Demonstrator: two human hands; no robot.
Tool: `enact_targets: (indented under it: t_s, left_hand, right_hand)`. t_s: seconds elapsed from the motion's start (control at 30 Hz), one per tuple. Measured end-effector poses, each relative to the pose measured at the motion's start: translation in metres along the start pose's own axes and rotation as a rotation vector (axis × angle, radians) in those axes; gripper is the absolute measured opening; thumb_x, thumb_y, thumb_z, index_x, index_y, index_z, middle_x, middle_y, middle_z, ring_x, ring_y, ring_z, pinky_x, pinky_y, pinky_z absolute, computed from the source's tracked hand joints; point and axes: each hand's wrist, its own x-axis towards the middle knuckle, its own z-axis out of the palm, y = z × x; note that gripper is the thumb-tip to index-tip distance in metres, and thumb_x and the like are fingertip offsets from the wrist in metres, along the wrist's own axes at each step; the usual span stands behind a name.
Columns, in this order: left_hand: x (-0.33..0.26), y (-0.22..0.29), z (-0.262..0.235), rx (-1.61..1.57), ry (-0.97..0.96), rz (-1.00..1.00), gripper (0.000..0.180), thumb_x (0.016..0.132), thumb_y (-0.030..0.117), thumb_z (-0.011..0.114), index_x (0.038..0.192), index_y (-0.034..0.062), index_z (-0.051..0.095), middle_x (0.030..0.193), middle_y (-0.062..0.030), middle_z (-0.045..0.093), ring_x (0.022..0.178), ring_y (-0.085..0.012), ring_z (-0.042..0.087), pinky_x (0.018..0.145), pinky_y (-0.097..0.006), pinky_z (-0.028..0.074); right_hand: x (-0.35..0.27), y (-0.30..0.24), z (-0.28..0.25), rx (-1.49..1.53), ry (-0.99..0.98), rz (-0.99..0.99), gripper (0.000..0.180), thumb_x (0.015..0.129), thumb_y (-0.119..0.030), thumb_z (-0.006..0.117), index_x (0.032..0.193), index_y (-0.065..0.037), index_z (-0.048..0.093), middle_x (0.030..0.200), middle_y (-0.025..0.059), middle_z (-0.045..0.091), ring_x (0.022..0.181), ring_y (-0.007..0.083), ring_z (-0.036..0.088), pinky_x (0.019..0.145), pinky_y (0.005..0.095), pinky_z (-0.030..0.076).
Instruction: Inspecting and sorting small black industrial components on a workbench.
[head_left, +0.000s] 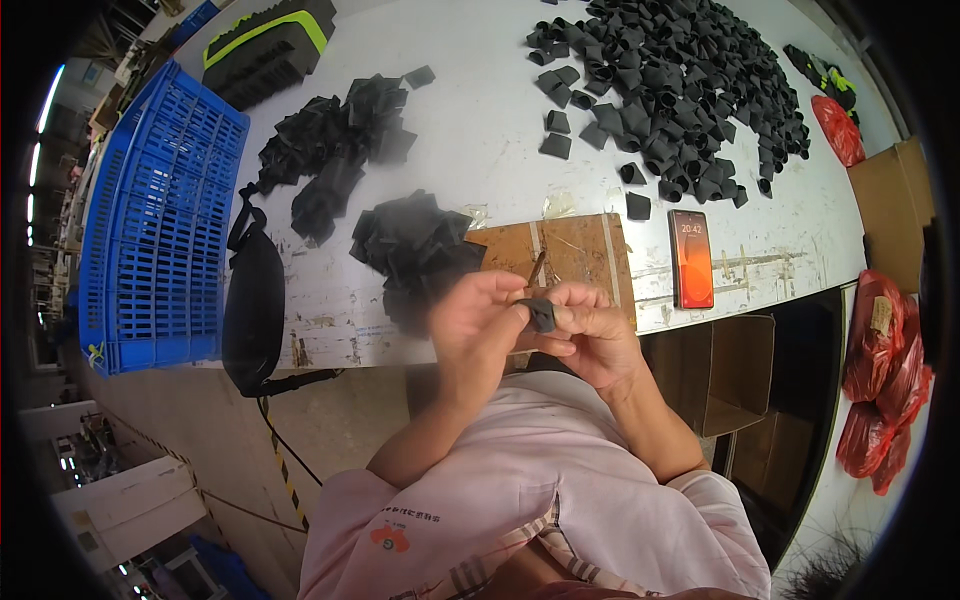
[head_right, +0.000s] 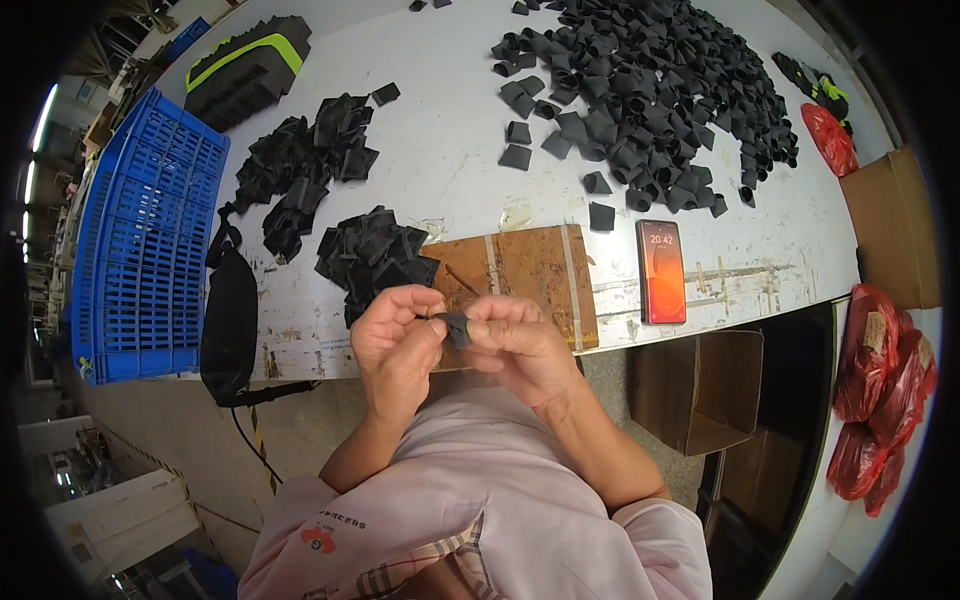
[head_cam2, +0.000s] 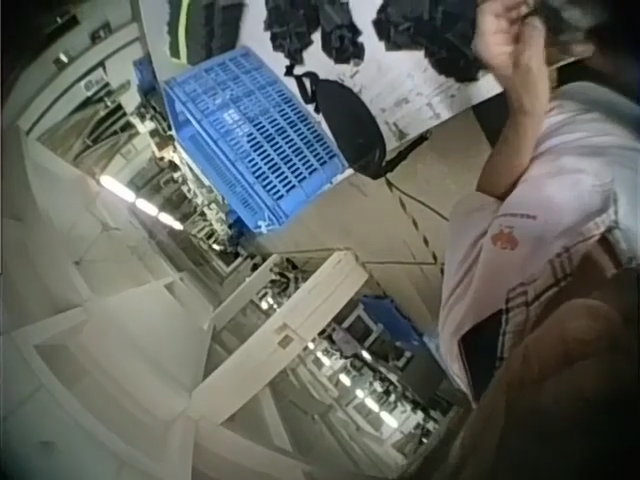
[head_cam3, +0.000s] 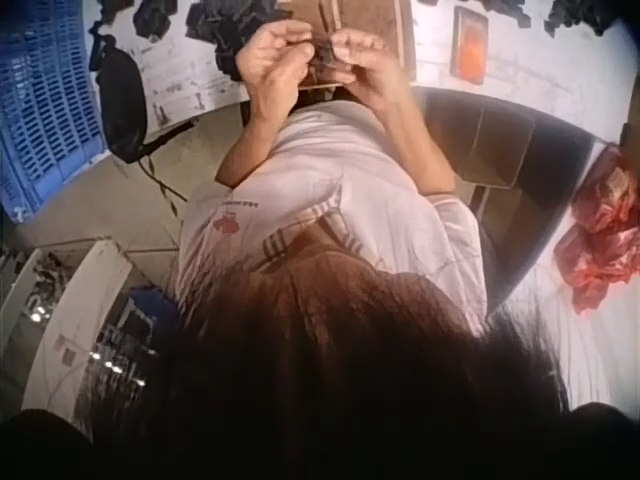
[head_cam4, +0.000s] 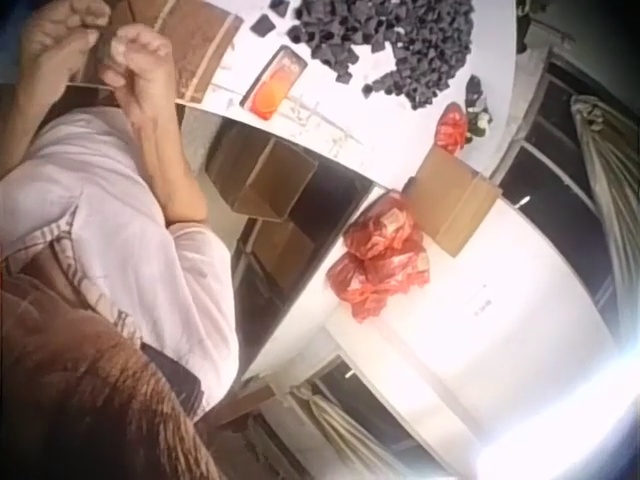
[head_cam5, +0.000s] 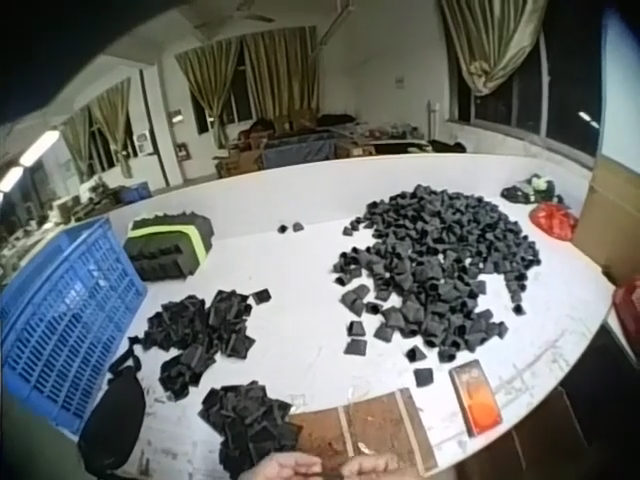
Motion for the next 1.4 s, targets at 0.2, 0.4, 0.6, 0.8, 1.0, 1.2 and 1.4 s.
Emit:
enact_targets:
  t_s: [0.2, 0.4, 0.6, 0.8, 1.0, 1.2, 1.4]
  left_hand:
    - [0.038, 0.013, -0.016, -1.157, -0.45, -0.549, 0.029, 0.081, -0.008, 0.031, 0.106, -0.0055, 0.045, 0.078, -0.0174, 0.058, 0.029, -0.0065, 0.03, 0.03, -0.019, 0.025]
    - [0.037, -0.008, -0.023, -0.848, -0.283, -0.458, 0.026, 0.082, -0.005, 0.037, 0.107, -0.0022, 0.044, 0.063, -0.004, 0.049, 0.031, -0.005, 0.03, 0.031, -0.019, 0.022]
    - [0.04, 0.001, -0.017, -0.834, -0.22, -0.464, 0.023, 0.083, -0.003, 0.041, 0.105, -0.0016, 0.045, 0.063, -0.0036, 0.049, 0.033, -0.0044, 0.03, 0.033, -0.018, 0.024]
    - [0.026, -0.008, -0.017, -0.456, -0.19, -0.219, 0.025, 0.083, 0.0, 0.048, 0.108, -0.0015, 0.047, 0.082, -0.0082, 0.057, 0.046, -0.0046, 0.043, 0.041, -0.018, 0.033]
    - [0.04, 0.016, -0.006, 0.634, -0.258, 0.687, 0.025, 0.076, 0.001, 0.06, 0.101, -0.0028, 0.057, 0.093, -0.0114, 0.058, 0.084, -0.0184, 0.055, 0.079, -0.029, 0.043]
    - [0.035, 0.011, 0.001, 0.503, -0.173, 0.588, 0.012, 0.074, -0.007, 0.058, 0.085, -0.0037, 0.06, 0.086, -0.0109, 0.058, 0.081, -0.0168, 0.054, 0.075, -0.027, 0.042]
    - [0.031, -0.002, -0.003, -0.112, 0.053, 0.342, 0.01, 0.083, 0.003, 0.052, 0.09, -0.0037, 0.055, 0.088, -0.011, 0.056, 0.082, -0.0168, 0.052, 0.08, -0.028, 0.041]
  right_hand:
    - [0.015, -0.045, 0.041, -0.472, -0.107, -0.155, 0.021, 0.085, -0.024, 0.056, 0.071, -0.009, 0.051, 0.064, -0.0078, 0.042, 0.055, 0.0006, 0.033, 0.046, 0.0164, 0.026]
    - [0.039, -0.025, -0.008, -0.389, -0.156, -0.06, 0.025, 0.081, -0.03, 0.061, 0.08, -0.006, 0.055, 0.067, -0.0039, 0.048, 0.053, 0.0022, 0.039, 0.046, 0.0146, 0.032]
    - [0.04, -0.034, 0.006, -0.492, -0.133, -0.151, 0.024, 0.084, -0.029, 0.057, 0.072, -0.008, 0.054, 0.064, -0.0061, 0.046, 0.054, 0.0025, 0.036, 0.048, 0.017, 0.029]
    - [0.04, -0.024, -0.006, -0.413, -0.127, -0.13, 0.022, 0.085, -0.025, 0.057, 0.072, -0.007, 0.056, 0.064, -0.0058, 0.047, 0.055, 0.0033, 0.037, 0.048, 0.0179, 0.03]
    - [0.025, -0.03, 0.011, -1.055, 0.141, -0.578, 0.02, 0.082, -0.019, 0.058, 0.079, 0.0, 0.056, 0.07, 0.004, 0.051, 0.059, 0.01, 0.047, 0.051, 0.0233, 0.038]
    - [0.008, -0.032, 0.03, -1.49, 0.085, -1.126, 0.034, 0.068, -0.022, 0.07, 0.091, 0.0, 0.058, 0.08, 0.0104, 0.053, 0.069, 0.0245, 0.052, 0.056, 0.0315, 0.044]
    - [0.014, -0.028, 0.037, -1.533, 0.138, -1.17, 0.029, 0.063, -0.011, 0.071, 0.087, -0.001, 0.058, 0.072, 0.0084, 0.049, 0.062, 0.0226, 0.05, 0.047, 0.031, 0.041]
